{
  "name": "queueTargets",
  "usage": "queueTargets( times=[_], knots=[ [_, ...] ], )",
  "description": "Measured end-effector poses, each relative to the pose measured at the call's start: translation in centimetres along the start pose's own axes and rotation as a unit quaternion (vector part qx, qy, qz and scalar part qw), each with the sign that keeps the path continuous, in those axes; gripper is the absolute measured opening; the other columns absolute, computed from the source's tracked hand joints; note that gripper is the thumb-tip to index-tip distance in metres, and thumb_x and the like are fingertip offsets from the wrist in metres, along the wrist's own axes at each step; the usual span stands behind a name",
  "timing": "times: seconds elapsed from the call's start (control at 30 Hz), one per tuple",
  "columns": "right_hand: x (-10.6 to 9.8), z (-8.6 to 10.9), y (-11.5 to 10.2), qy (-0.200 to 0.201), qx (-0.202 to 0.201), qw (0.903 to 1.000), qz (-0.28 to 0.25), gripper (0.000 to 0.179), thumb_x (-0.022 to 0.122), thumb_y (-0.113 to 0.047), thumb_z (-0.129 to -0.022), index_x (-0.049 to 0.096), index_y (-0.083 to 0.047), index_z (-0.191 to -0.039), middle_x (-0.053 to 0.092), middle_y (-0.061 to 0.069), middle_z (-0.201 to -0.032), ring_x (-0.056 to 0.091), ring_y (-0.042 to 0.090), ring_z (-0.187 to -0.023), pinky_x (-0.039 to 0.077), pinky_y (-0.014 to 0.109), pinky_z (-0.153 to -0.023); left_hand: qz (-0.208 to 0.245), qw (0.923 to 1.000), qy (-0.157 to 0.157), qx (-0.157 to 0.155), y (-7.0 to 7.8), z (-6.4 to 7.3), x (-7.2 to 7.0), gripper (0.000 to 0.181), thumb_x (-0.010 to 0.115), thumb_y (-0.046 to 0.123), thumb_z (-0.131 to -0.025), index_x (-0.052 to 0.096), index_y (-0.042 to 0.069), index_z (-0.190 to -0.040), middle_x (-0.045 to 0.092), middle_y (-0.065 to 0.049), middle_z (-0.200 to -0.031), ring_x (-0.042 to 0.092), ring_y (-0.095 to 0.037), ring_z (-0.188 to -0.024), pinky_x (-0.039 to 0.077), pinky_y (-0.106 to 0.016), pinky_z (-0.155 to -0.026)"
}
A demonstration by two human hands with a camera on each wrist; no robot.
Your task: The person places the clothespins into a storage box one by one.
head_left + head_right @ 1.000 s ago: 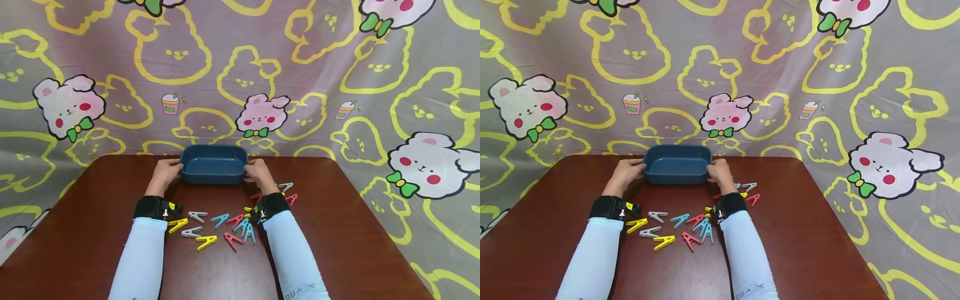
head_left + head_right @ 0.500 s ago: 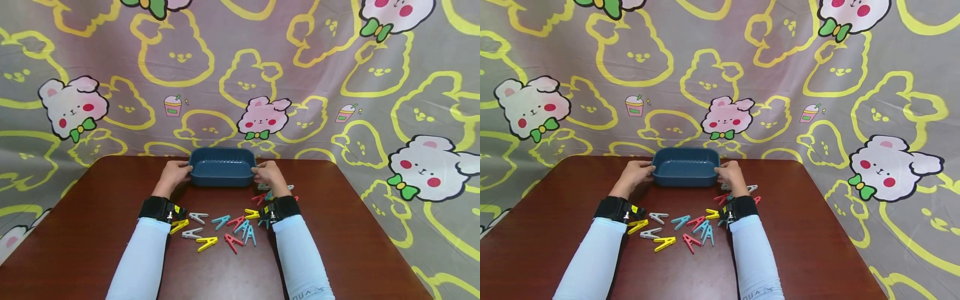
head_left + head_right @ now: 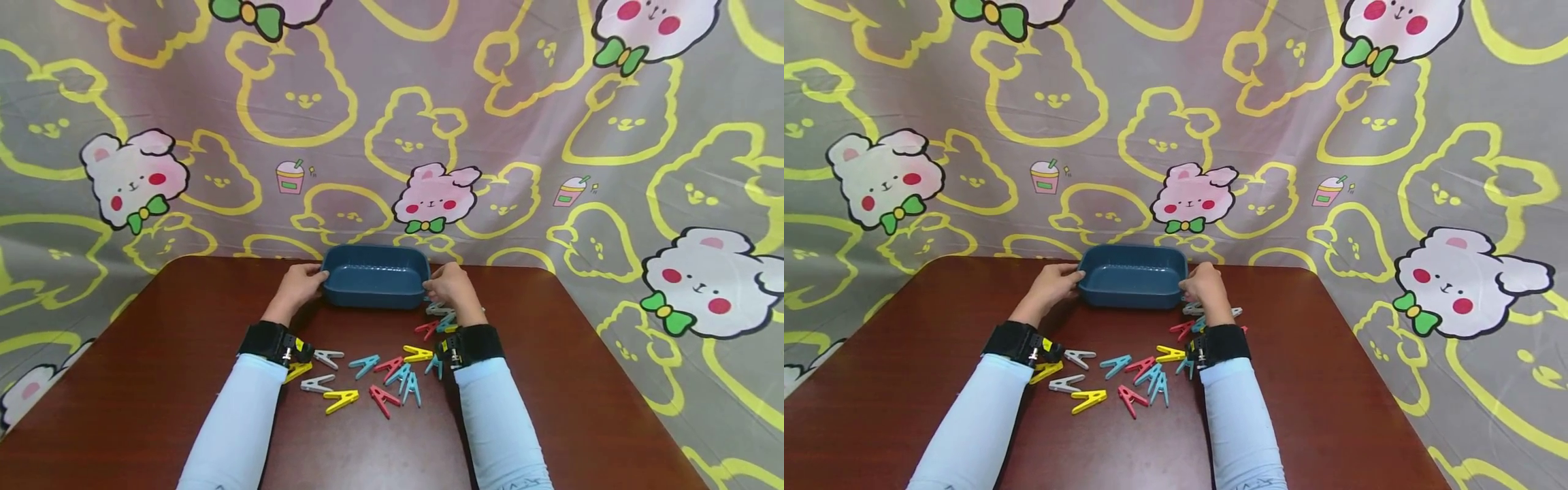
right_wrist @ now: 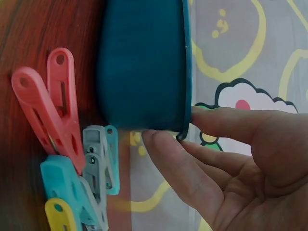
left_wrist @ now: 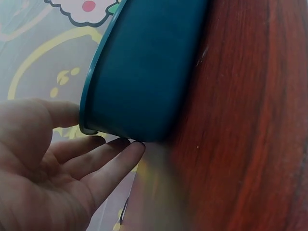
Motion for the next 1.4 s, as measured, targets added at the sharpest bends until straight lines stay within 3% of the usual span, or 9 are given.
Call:
queueTargets(
  times=[0.5, 0.77, 0.87, 1.0, 1.13, 1.27, 1.4],
  knots=[
    [0.7, -0.7, -0.7, 0.013, -0.022, 0.9995, 0.017, 0.046, 0.065, -0.014, -0.109, 0.059, 0.01, -0.147, 0.08, 0.026, -0.121, 0.084, 0.03, -0.103, 0.067, 0.042, -0.097, 0.005, 0.9999, -0.003, -0.01, 0.6, -0.1, -0.8, 0.054, 0.058, 0.013, -0.11, 0.047, -0.007, -0.159, 0.06, -0.033, -0.152, 0.073, -0.043, -0.126, 0.066, -0.045, -0.099],
    [1.2, -1.5, -0.6, 0.034, -0.001, 0.9989, -0.032, 0.039, 0.066, -0.011, -0.108, 0.063, 0.007, -0.143, 0.082, 0.024, -0.107, 0.085, 0.028, -0.09, 0.068, 0.042, -0.092, -0.079, 0.9964, -0.008, -0.028, 1.4, 0.8, -1.3, 0.056, 0.061, 0.014, -0.106, 0.051, -0.007, -0.156, 0.063, -0.031, -0.151, 0.079, -0.04, -0.118, 0.065, -0.049, -0.102],
    [1.3, -1.8, -0.6, 0.042, -0.003, 0.9978, -0.051, 0.039, 0.065, -0.011, -0.109, 0.062, 0.008, -0.143, 0.079, 0.026, -0.114, 0.085, 0.028, -0.091, 0.068, 0.043, -0.093, -0.119, 0.9918, -0.019, -0.042, 2.3, 1.3, -1.4, 0.055, 0.068, 0.017, -0.104, 0.056, -0.01, -0.15, 0.071, -0.03, -0.14, 0.08, -0.037, -0.114, 0.065, -0.049, -0.103],
    [1.4, -2.1, -0.7, 0.03, -0.02, 0.9978, -0.056, 0.048, 0.064, -0.011, -0.109, 0.055, 0.01, -0.151, 0.074, 0.031, -0.127, 0.084, 0.029, -0.096, 0.068, 0.043, -0.095, -0.177, 0.9813, -0.041, -0.065, 3.5, 1.9, -1.3, 0.05, 0.079, 0.024, -0.098, 0.068, -0.011, -0.132, 0.083, -0.021, -0.108, 0.082, -0.034, -0.106, 0.065, -0.046, -0.1],
    [1.5, -2.0, -0.8, 0.026, -0.03, 0.9973, -0.061, 0.053, 0.063, -0.01, -0.109, 0.048, 0.011, -0.156, 0.072, 0.033, -0.131, 0.084, 0.031, -0.099, 0.067, 0.044, -0.096, -0.193, 0.9764, -0.055, -0.079, 4.1, 2.1, -1.2, 0.051, 0.083, 0.029, -0.095, 0.07, -0.011, -0.125, 0.085, -0.015, -0.094, 0.083, -0.032, -0.104, 0.064, -0.045, -0.101],
    [1.3, -1.3, -0.9, 0.043, -0.019, 0.9984, -0.032, 0.053, 0.066, -0.018, -0.109, 0.053, 0.01, -0.152, 0.078, 0.029, -0.119, 0.084, 0.03, -0.097, 0.068, 0.041, -0.094, -0.18, 0.9789, -0.048, -0.084, 3.8, 2.0, -1.4, 0.06, 0.078, 0.029, -0.098, 0.061, -0.012, -0.138, 0.081, -0.025, -0.115, 0.081, -0.037, -0.109, 0.062, -0.049, -0.105],
    [1.0, -0.3, -1.4, 0.06, -0.005, 0.9981, 0.013, 0.06, 0.071, -0.033, -0.106, 0.058, 0.008, -0.147, 0.082, 0.021, -0.1, 0.083, 0.033, -0.097, 0.066, 0.041, -0.093, -0.174, 0.9838, -0.028, -0.035, 3.3, 1.5, -1.6, 0.07, 0.069, 0.028, -0.105, 0.042, -0.007, -0.16, 0.056, -0.033, -0.155, 0.062, -0.047, -0.14, 0.053, -0.059, -0.117]
  ],
)
Point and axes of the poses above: each hand's wrist, its own z-axis away from the middle knuckle, its own x-axis out of the palm, y = z × x, the point moved 4 cm from there along -z, towards the middle knuckle
